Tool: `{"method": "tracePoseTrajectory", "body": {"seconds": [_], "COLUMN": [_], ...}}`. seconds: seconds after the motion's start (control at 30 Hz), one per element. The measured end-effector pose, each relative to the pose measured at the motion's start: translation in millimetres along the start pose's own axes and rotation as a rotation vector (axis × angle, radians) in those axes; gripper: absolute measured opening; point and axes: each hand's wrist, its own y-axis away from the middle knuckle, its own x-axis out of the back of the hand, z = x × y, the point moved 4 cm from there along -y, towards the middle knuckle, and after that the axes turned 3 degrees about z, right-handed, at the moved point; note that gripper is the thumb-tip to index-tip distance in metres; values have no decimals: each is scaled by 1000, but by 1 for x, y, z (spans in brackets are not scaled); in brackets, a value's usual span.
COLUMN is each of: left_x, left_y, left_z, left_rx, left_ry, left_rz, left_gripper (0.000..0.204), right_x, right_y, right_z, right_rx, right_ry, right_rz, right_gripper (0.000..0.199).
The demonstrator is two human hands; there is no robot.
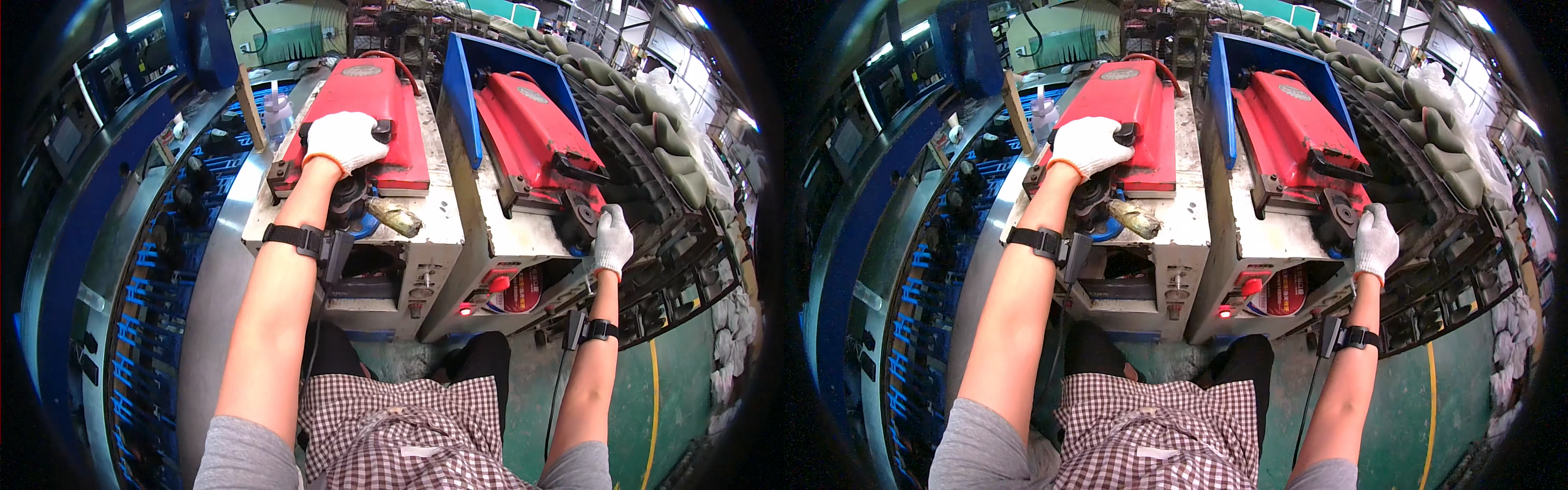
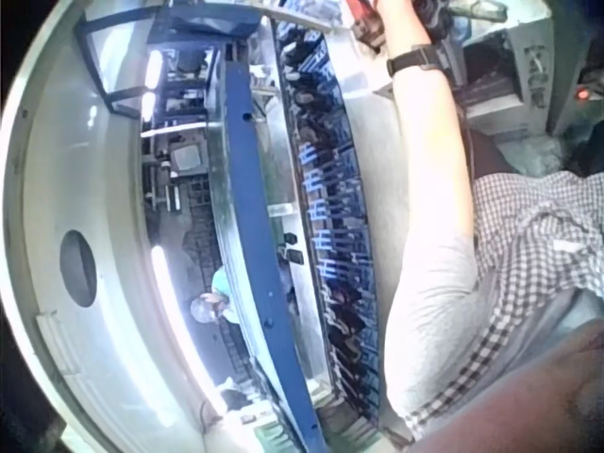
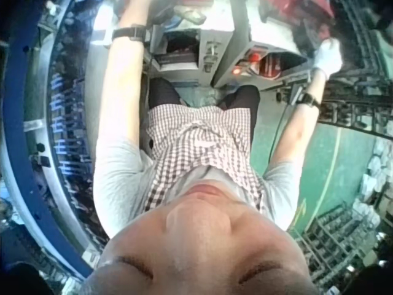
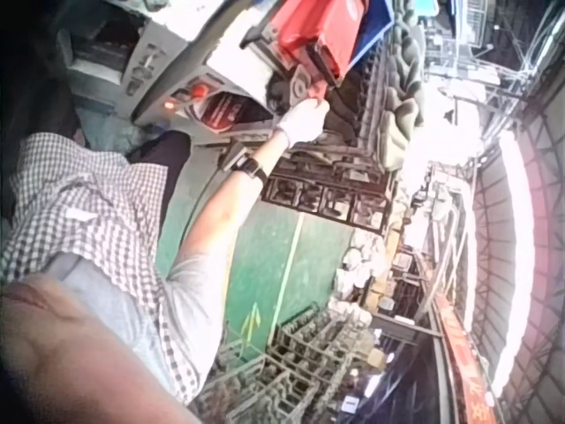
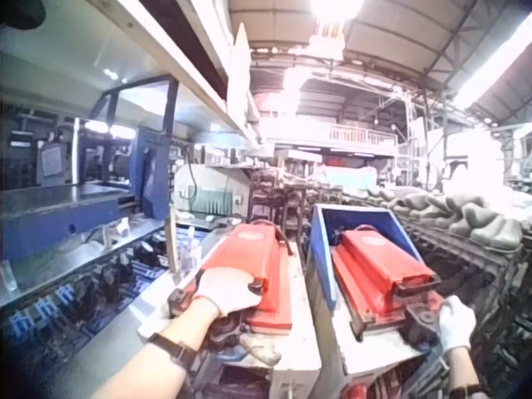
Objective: Operating a pneumatic press to attach and secure soles onto shoe uppers.
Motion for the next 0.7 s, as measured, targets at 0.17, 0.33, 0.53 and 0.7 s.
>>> {"method": "tracePoseTrajectory", "body": {"seconds": [0.17,0.33,0.53,0.7], "left_x": [6,15,13,18], "left_y": [-2,2,-4,-6], "left_z": [-6,-5,-8,-9], "left_rx": [-73,-94,-140,-180], "left_ry": [12,46,120,144], "left_rz": [-62,-210,-283,-369], "left_gripper": [48,70,72,70], "right_x": [13,-5,-9,9], "right_y": [12,90,184,254], "right_z": [-28,-201,-321,-346], "right_rx": [37,455,42,-51], "right_ry": [-262,-867,-1269,-1427], "right_rz": [310,-215,-1464,-1227], "right_gripper": [21,26,47,44]}}
